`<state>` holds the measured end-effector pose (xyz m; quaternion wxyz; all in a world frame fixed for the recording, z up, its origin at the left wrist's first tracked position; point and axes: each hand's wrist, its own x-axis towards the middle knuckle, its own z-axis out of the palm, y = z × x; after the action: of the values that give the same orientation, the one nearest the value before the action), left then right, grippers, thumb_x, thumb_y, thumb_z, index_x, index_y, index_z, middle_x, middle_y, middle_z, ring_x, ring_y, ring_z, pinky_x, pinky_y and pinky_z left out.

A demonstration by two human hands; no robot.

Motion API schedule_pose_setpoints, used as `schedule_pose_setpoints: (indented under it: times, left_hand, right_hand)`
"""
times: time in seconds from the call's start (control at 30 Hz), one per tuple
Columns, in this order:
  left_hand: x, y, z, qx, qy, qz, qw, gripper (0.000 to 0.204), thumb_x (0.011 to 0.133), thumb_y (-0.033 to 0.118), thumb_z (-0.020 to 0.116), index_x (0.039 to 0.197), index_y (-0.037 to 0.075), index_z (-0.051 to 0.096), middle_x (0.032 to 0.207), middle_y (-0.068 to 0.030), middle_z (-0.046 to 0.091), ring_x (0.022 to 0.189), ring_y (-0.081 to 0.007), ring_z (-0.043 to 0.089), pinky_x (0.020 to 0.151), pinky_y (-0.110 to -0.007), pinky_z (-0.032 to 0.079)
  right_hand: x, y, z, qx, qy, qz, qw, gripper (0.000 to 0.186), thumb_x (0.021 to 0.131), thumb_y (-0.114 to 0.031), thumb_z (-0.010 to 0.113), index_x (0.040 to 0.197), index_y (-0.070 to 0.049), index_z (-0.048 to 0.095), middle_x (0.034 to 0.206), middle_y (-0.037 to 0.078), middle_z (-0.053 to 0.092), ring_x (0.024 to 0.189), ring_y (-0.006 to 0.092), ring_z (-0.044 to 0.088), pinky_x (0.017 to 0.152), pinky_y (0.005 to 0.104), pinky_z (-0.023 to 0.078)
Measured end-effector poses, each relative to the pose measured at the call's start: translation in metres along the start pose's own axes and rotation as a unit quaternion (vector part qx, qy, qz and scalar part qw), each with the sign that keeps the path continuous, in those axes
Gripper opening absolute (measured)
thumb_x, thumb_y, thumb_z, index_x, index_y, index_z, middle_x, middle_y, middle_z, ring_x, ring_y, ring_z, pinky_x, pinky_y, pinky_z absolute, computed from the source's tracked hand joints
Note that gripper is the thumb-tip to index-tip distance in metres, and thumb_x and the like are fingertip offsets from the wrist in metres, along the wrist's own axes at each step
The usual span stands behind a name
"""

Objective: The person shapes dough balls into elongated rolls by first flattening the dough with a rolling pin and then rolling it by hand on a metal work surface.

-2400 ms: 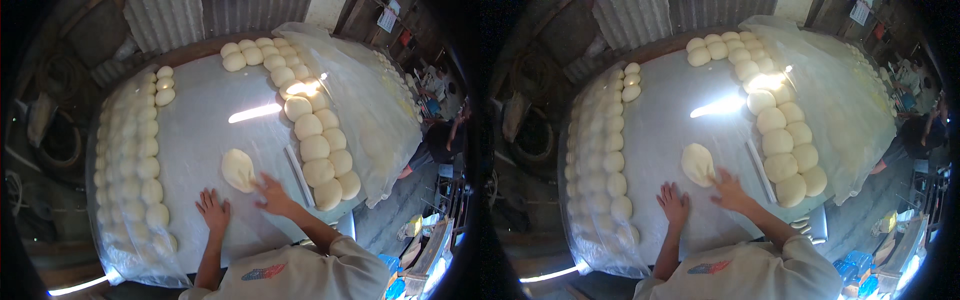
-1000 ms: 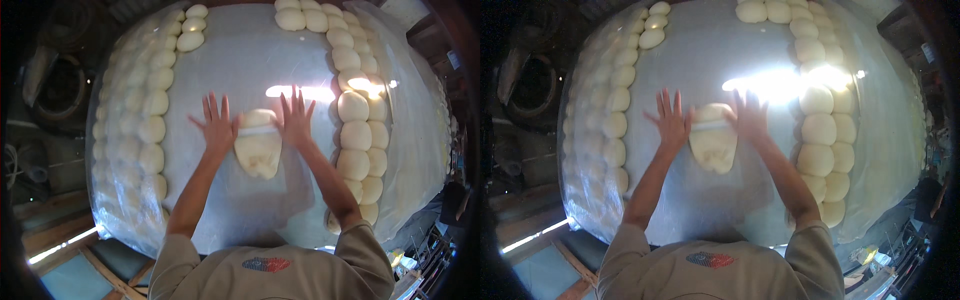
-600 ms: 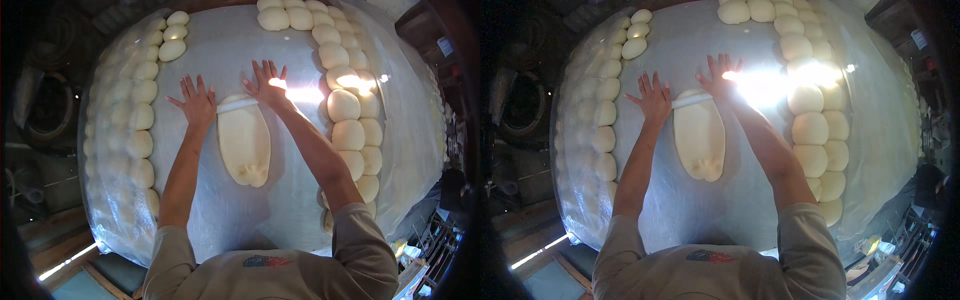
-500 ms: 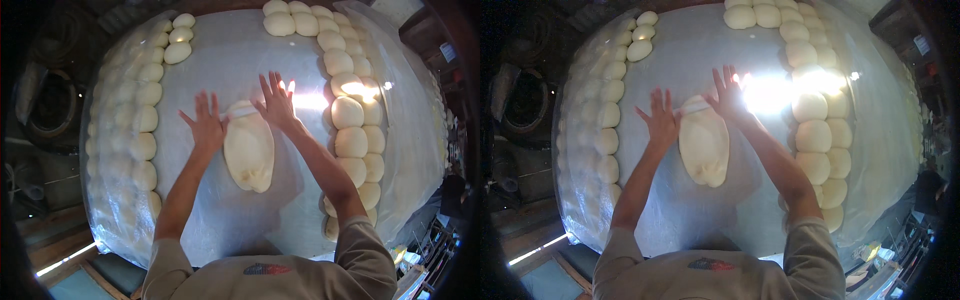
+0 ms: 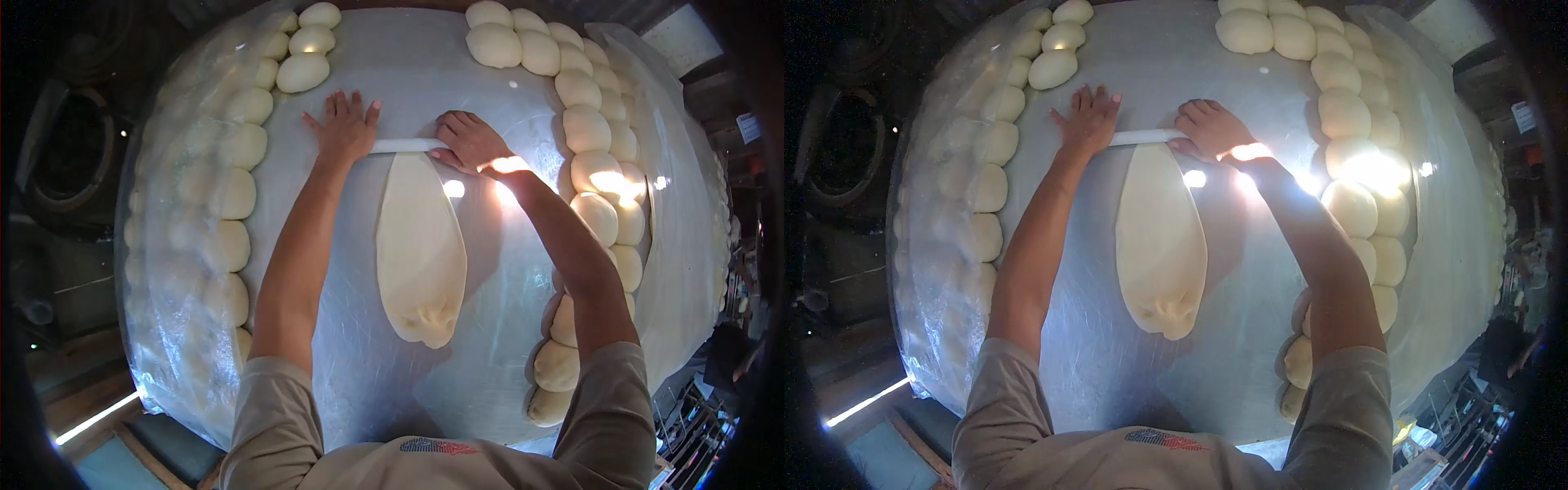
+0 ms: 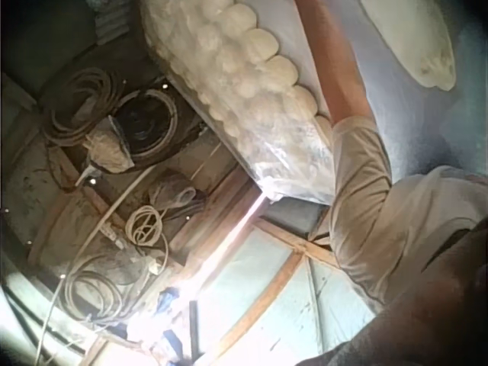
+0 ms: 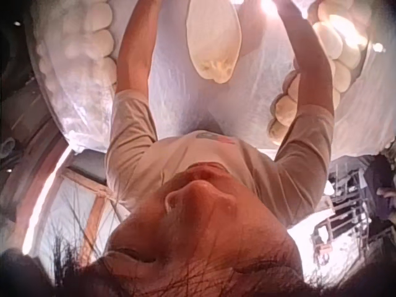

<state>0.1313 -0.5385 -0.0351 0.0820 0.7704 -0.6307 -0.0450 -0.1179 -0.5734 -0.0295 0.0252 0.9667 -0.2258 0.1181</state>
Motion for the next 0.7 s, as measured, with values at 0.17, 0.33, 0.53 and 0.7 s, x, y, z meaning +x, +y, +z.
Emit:
schedule_pose_setpoints:
  times: [0.17, 0.33, 0.53, 0.7]
  left_hand:
    - [-0.014, 0.000, -0.021, 0.009, 0.015, 0.050, 0.999, 0.064, 0.099, 0.052, 0.025, 0.147, 0.011, 0.028, 0.153, -0.0188, 0.022, 0.143, -0.0326, 0.018, 0.106, -0.071, 0.007]
    - [-0.161, -0.016, -0.006, 0.019, -0.089, 0.107, 0.990, 0.067, 0.098, 0.052, 0.033, 0.146, 0.005, 0.029, 0.153, -0.0217, 0.022, 0.143, -0.0343, 0.020, 0.106, -0.071, 0.007]
    - [-0.158, 0.028, -0.048, -0.013, 0.006, 0.082, 0.997, 0.069, 0.097, 0.053, 0.033, 0.143, 0.001, 0.031, 0.146, -0.0230, 0.034, 0.138, -0.0351, 0.030, 0.106, -0.070, 0.011]
    - [-0.235, 0.010, -0.010, 0.056, 0.020, 0.103, 0.993, 0.082, 0.094, 0.059, 0.035, 0.143, -0.006, 0.026, 0.141, -0.0274, 0.039, 0.136, -0.0340, 0.033, 0.108, -0.067, 0.010]
  right_hand:
    - [-0.011, -0.025, -0.012, -0.045, 0.072, 0.001, 0.996, 0.037, 0.089, -0.037, 0.057, 0.095, -0.001, 0.061, 0.114, 0.016, 0.056, 0.113, 0.0319, 0.052, 0.097, 0.0444, 0.043]
    - [-0.091, -0.128, -0.018, 0.049, 0.041, 0.126, 0.990, 0.054, 0.087, -0.045, 0.060, 0.122, -0.005, 0.054, 0.127, 0.019, 0.053, 0.120, 0.0341, 0.050, 0.097, 0.0473, 0.043]
    - [-0.065, -0.123, -0.037, 0.046, 0.087, 0.258, 0.961, 0.072, 0.089, -0.047, 0.056, 0.143, -0.005, 0.033, 0.134, 0.025, 0.046, 0.120, 0.0388, 0.049, 0.098, 0.0443, 0.042]
    - [-0.114, -0.194, -0.029, 0.121, -0.031, 0.289, 0.949, 0.084, 0.088, -0.060, 0.049, 0.143, 0.000, 0.031, 0.142, 0.029, 0.035, 0.132, 0.0438, 0.034, 0.110, 0.0494, 0.026]
